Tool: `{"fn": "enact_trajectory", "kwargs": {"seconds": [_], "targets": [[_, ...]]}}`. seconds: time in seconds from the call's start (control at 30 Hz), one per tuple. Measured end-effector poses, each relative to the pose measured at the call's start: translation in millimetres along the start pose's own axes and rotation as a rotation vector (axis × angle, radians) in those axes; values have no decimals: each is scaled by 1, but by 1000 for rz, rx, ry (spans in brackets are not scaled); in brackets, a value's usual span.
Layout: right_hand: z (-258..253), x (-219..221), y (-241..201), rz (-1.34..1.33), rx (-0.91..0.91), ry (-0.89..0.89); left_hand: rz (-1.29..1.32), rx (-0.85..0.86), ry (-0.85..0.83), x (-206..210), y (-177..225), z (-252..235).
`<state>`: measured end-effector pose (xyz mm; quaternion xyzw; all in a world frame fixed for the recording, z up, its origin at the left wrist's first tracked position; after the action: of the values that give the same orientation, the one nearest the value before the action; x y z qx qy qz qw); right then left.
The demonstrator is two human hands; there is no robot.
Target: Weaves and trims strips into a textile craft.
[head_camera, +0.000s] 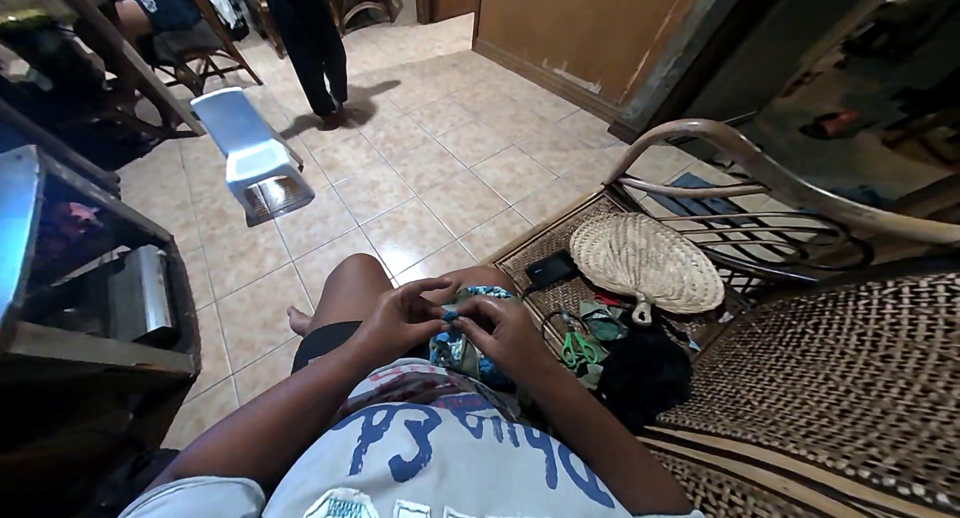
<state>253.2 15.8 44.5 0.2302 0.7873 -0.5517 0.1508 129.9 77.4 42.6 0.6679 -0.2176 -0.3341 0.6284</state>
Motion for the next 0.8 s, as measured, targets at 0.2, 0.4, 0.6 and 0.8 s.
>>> {"fn": "enact_trajectory", "kwargs": {"seconds": [0.2, 0.4, 0.6, 0.8], "targets": [[9, -3, -20, 237, -269, 249, -243, 357, 132, -2, 21, 8], [10, -16, -11, 239, -278, 397, -342, 433, 94, 13, 26, 14], [2, -8, 11, -344, -34, 217, -27, 63, 12, 7, -4, -5], [0, 9, 24, -571, 174, -2, 92, -15, 5, 12, -8, -4]]}}
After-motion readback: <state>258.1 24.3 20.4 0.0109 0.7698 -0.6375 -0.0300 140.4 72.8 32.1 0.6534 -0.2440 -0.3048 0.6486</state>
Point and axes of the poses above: each hand's wrist, its own z-axis away from the middle knuckle, its own x-axis out of the palm, y = z × x, the point moved 10 cm from there along -z, towards the middle knuckle, and after that the axes turned 1 degree about -x, right-handed, at the moved point
